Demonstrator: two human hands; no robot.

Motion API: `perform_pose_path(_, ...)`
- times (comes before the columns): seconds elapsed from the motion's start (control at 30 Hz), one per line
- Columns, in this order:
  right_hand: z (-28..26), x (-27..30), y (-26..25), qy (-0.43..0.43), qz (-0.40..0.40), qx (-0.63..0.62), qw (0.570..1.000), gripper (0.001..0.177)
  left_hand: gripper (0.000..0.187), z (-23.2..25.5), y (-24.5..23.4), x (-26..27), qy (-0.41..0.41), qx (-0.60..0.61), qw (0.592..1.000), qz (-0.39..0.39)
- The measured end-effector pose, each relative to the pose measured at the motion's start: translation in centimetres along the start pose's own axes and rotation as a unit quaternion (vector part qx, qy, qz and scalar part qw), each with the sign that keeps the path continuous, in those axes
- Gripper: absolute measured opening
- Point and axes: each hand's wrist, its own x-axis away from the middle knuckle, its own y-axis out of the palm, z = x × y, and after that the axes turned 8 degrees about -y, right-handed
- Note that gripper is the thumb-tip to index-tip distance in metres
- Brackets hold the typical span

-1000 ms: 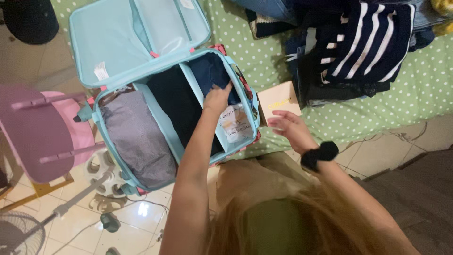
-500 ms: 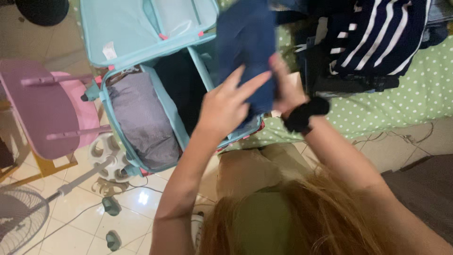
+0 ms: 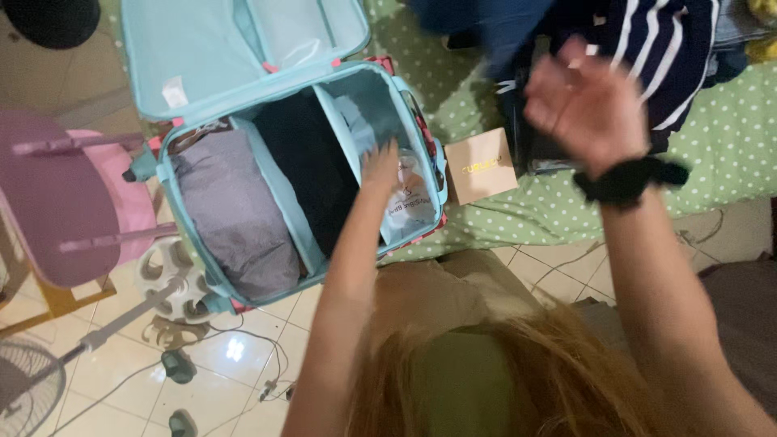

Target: The person packs folded clothes into a light blue suitcase, secures the compression straps, and closes the suitcase. The person then unzips the suitcase and removes several folded garments, placing them on the bed.

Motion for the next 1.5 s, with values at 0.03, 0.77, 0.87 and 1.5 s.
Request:
perform_pose_path(0.03, 1.7, 1.0, -0.8, 0.028, 0.020, 0.016, 0.999, 0.021, 0.098, -0.3, 2.3, -0.4, -0.017, 0.019, 1.000, 0.006)
perform_pose_path(0.77, 19.0, 5.5, -2.7, 0.226, 0.073, 0.169, 0.957, 0.035, 0.048, 8.7, -20.8, 10.9, 0.098, 0.431, 0.859, 0.258)
perform_pose_path(0.87, 20.1, 5.6, -1.5, 0.230, 0.055, 0.163, 0.958, 0.035, 0.060, 5.1, -15.6, 8.3, 0.062, 0.450, 0.813, 0.363)
perform_pose_path(1.5, 23.0, 9.9, 2.4, 0.222, 0.013, 0.218, 0.950, 0.044, 0.094, -13.7, 0.9, 8.8, -0.197, 0.546, 0.801, 0.143)
